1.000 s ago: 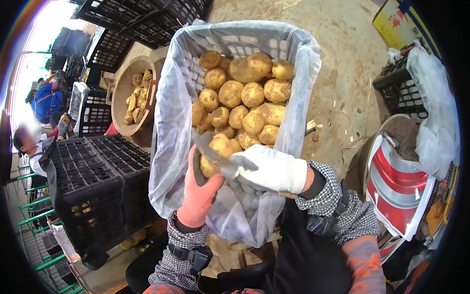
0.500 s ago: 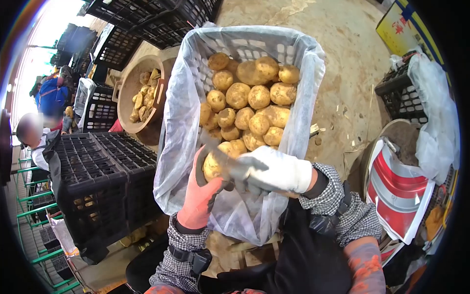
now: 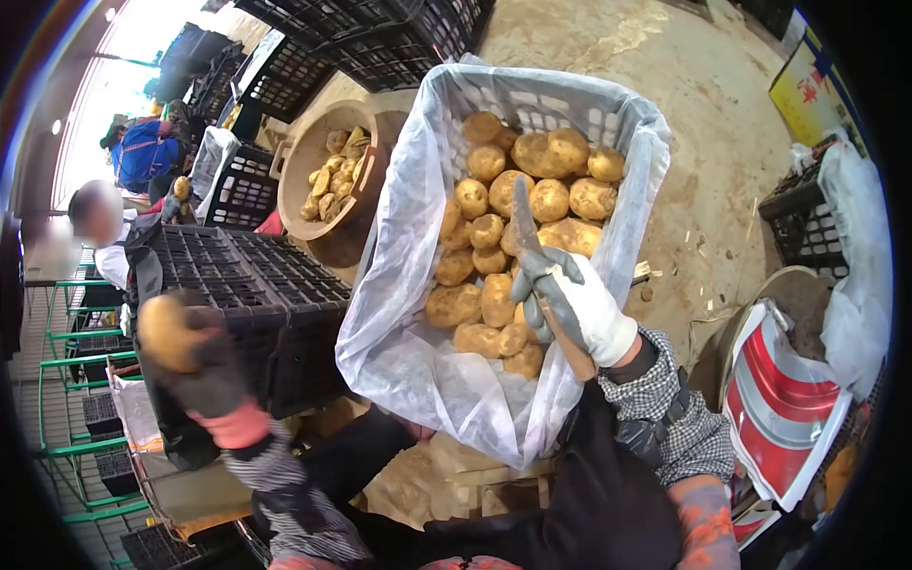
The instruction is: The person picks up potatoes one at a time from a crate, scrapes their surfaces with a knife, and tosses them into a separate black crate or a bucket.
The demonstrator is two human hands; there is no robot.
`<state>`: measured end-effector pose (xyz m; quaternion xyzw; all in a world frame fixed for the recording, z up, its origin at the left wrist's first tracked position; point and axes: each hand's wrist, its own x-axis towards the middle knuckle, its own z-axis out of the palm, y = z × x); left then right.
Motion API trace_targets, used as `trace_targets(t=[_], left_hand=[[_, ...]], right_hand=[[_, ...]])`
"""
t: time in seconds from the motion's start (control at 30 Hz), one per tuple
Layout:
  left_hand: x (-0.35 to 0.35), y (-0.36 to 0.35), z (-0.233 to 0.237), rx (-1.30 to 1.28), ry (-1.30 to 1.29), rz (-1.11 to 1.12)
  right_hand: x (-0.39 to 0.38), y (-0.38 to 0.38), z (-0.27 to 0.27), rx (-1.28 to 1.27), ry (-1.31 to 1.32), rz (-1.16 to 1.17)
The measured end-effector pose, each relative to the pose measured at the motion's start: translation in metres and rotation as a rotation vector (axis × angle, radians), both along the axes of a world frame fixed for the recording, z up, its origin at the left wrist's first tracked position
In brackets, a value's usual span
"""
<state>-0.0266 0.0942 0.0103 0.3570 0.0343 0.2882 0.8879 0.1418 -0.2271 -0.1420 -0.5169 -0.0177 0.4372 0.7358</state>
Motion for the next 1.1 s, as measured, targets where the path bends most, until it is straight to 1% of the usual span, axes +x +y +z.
trace_targets(t=[0.03,0.07,0.1,0.17,0.23,0.27,0.3,0.33,0.37,0.4,0.47,0.5,0.6,0.67,0.7,0.77,0.8,0.83,0.87,0.9,0.97,1.0,1.03,1.1], left_hand=[[-0.015,0.031,0.027,-0.156,-0.218,0.11],[-0.02,0.037,0.045,-0.041,-0.269,-0.136],[-0.021,0.042,0.053,0.016,-0.257,-0.138],[-0.003,0.033,0.025,0.174,0.116,0.112],[0.047,-0.028,-0.05,0.319,0.36,-0.055],[0.067,-0.058,-0.069,0.692,0.824,-0.078],[0.098,-0.085,-0.099,0.708,0.784,-0.293],[0.117,-0.091,-0.152,0.975,0.804,-0.354],[0.133,-0.093,-0.187,1.539,0.876,-0.301],[0.144,-0.089,-0.237,1.884,0.948,-0.164],[0.177,-0.086,-0.25,2.124,1.209,-0.21],[0.183,-0.089,-0.255,2.261,1.238,-0.16],[0.189,-0.082,-0.252,2.317,1.178,-0.136],[0.18,-0.077,-0.244,2.034,0.999,-0.054],[0.173,-0.067,-0.247,1.649,0.988,-0.035],[0.15,-0.067,-0.246,1.807,0.946,-0.068],[0.143,-0.07,-0.244,1.804,0.952,-0.063],[0.138,-0.074,-0.243,1.993,0.993,-0.17],[0.136,-0.08,-0.243,2.183,1.025,-0.286],[0.133,-0.084,-0.247,2.182,1.025,-0.284],[0.129,-0.092,-0.27,2.216,0.918,-0.405],[0.125,-0.096,-0.279,2.142,0.889,-0.328],[0.125,-0.093,-0.288,2.14,0.882,-0.334],[0.127,-0.091,-0.282,2.021,1.06,-0.587]], right_hand=[[0.0,0.0,0.0,0.003,0.003,-0.005],[0.002,0.0,-0.001,0.007,0.005,-0.015],[0.004,0.0,-0.001,0.009,0.008,-0.027],[0.006,-0.001,0.0,0.035,0.032,-0.042],[0.007,-0.004,-0.004,0.049,0.061,-0.06],[0.006,-0.006,-0.007,0.078,0.031,-0.053],[0.006,-0.007,-0.009,0.104,-0.001,-0.047],[0.007,-0.007,-0.007,0.056,0.015,-0.027],[0.006,-0.007,-0.007,0.092,0.031,-0.028],[0.007,-0.009,-0.01,0.118,0.033,0.01],[0.01,-0.012,-0.014,0.137,0.037,0.043],[0.011,-0.01,-0.012,0.136,0.032,0.043],[0.009,-0.009,-0.012,0.165,0.057,0.021],[0.011,-0.011,-0.012,0.195,0.072,0.007],[0.014,-0.013,-0.014,0.173,0.058,0.051],[0.008,-0.009,-0.014,0.152,0.059,0.094],[0.005,-0.003,-0.011,0.117,0.029,-0.009],[0.003,0.001,-0.009,0.083,-0.005,-0.113],[0.004,0.0,-0.013,0.09,0.023,-0.121],[0.003,0.001,-0.012,0.09,0.022,-0.12],[0.002,0.002,-0.01,0.038,0.017,-0.151],[0.004,0.001,-0.008,0.034,0.016,-0.154],[0.006,0.0,-0.005,0.031,0.006,-0.117],[0.005,0.0,-0.007,0.021,0.01,-0.085]])
